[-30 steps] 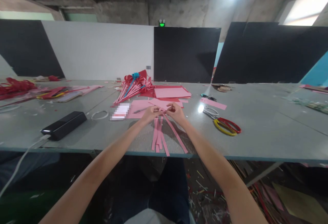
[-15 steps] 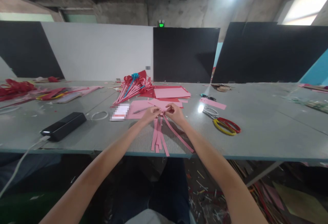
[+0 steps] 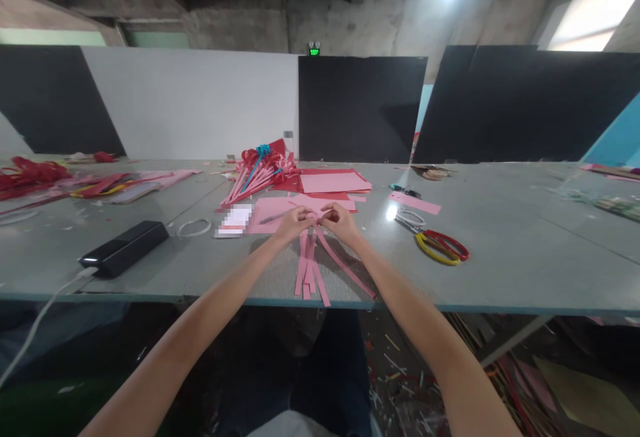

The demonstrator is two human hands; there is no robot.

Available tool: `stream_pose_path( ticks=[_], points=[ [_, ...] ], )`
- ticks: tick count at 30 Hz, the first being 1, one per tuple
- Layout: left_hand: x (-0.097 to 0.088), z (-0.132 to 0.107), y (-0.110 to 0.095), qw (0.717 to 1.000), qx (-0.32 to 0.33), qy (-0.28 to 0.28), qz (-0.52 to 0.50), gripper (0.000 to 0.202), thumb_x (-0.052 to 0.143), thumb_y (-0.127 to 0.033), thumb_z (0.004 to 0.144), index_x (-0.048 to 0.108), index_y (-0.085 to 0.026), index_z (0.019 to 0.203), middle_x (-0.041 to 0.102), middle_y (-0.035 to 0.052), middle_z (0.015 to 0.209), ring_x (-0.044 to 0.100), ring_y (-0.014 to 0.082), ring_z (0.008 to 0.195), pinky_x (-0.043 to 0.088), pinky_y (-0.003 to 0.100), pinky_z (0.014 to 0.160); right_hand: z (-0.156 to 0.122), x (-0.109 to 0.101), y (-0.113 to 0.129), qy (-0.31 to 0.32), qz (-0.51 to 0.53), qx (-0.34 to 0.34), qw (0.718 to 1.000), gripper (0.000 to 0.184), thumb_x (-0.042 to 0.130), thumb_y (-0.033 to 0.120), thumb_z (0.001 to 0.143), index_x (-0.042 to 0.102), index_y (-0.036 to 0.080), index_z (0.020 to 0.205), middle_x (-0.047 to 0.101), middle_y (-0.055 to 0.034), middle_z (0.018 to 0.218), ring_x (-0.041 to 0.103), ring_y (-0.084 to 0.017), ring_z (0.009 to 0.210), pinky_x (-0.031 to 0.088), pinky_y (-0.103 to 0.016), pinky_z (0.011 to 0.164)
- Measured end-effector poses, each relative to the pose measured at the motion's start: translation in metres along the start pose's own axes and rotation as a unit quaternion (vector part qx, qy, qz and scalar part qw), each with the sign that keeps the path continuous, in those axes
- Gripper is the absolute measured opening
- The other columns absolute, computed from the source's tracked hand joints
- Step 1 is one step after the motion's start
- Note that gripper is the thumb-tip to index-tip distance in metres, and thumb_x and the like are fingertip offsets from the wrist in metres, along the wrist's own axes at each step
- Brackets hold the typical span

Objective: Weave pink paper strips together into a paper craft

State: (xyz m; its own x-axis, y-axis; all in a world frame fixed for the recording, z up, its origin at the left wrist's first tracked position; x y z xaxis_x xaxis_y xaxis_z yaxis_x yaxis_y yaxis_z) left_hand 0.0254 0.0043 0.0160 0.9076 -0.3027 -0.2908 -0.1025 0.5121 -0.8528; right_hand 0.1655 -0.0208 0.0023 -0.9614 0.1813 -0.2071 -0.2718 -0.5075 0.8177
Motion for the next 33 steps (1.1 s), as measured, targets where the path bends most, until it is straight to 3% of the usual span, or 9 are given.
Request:
stream_pose_path(
  ticks=[10,16,20,28,30,33],
  points=[
    [-0.004,0.0,-0.002,0.998,-0.042,-0.042,0.019,0.014,0.05,-0.023,0.078,0.06,-0.015,0.073,0.064,0.0034,0.07,0.058,0.0123,0.059,0.041,0.022,0.055,-0.001,0.0,0.004,0.002,0.035,0.019,0.999,0.023,0.059,0.024,0.066,0.053,0.021,0.088,0.067,0.0009,0.066,0.065,-0.017,0.068,0.048,-0.032,0.069],
    [-0.002,0.002,0.006,1.0,-0.003,-0.012,0.012,0.022,0.066,-0.027,0.068,0.06,-0.014,0.085,0.063,0.0021,0.075,0.057,0.0124,0.065,0.04,0.022,0.058,0.0,-0.001,0.001,0.006,-0.003,0.009,1.0,0.023,0.062,0.027,0.067,0.055,0.02,0.089,0.065,0.0011,0.066,0.062,-0.016,0.065,0.047,-0.031,0.065],
    [-0.003,0.002,0.008,1.0,-0.012,-0.012,-0.021,0.024,0.068,-0.023,0.065,0.057,-0.015,0.084,0.059,-0.0012,0.068,0.054,0.0098,0.059,0.037,0.02,0.054,-0.001,0.0,0.001,0.015,-0.019,0.004,1.0,0.026,0.064,0.035,0.068,0.055,0.02,0.088,0.064,0.0001,0.067,0.061,-0.017,0.065,0.046,-0.031,0.063],
    [-0.019,0.003,0.001,0.985,-0.044,-0.105,-0.131,0.025,0.064,-0.008,0.062,0.047,-0.018,0.077,0.051,-0.0073,0.055,0.051,0.0073,0.05,0.037,0.019,0.052,0.004,-0.01,0.0,-0.056,-0.109,-0.038,0.992,0.025,0.059,0.044,0.07,0.056,0.02,0.076,0.064,-0.0039,0.075,0.059,-0.018,0.069,0.047,-0.033,0.065],
    [-0.023,0.004,0.002,0.976,-0.068,-0.125,-0.164,0.025,0.064,-0.006,0.061,0.047,-0.017,0.076,0.053,-0.0067,0.056,0.054,0.0074,0.053,0.04,0.019,0.055,0.007,-0.011,-0.006,-0.053,-0.103,-0.019,0.993,0.027,0.058,0.047,0.071,0.057,0.02,0.075,0.064,-0.0037,0.073,0.059,-0.018,0.069,0.047,-0.033,0.065],
    [-0.025,0.006,0.006,0.96,-0.103,-0.131,-0.226,0.028,0.068,-0.007,0.06,0.047,-0.017,0.077,0.057,-0.005,0.061,0.057,0.0076,0.057,0.042,0.02,0.058,0.011,-0.008,-0.023,-0.035,-0.027,0.064,0.997,0.032,0.052,0.051,0.076,0.058,0.02,0.083,0.065,-0.0038,0.071,0.062,-0.019,0.07,0.049,-0.032,0.066]
  ],
)
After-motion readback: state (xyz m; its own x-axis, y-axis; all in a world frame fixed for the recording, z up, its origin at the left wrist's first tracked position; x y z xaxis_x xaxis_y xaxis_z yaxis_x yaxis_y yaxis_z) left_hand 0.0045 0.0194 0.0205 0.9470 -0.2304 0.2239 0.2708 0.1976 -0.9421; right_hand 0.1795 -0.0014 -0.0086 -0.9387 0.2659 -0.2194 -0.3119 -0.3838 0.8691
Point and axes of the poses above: each hand's wrist, its own z-axis towards the middle knuckle, its own x-axis out of the palm, y = z × x, the point moved 6 cm from there along z, towards the middle knuckle
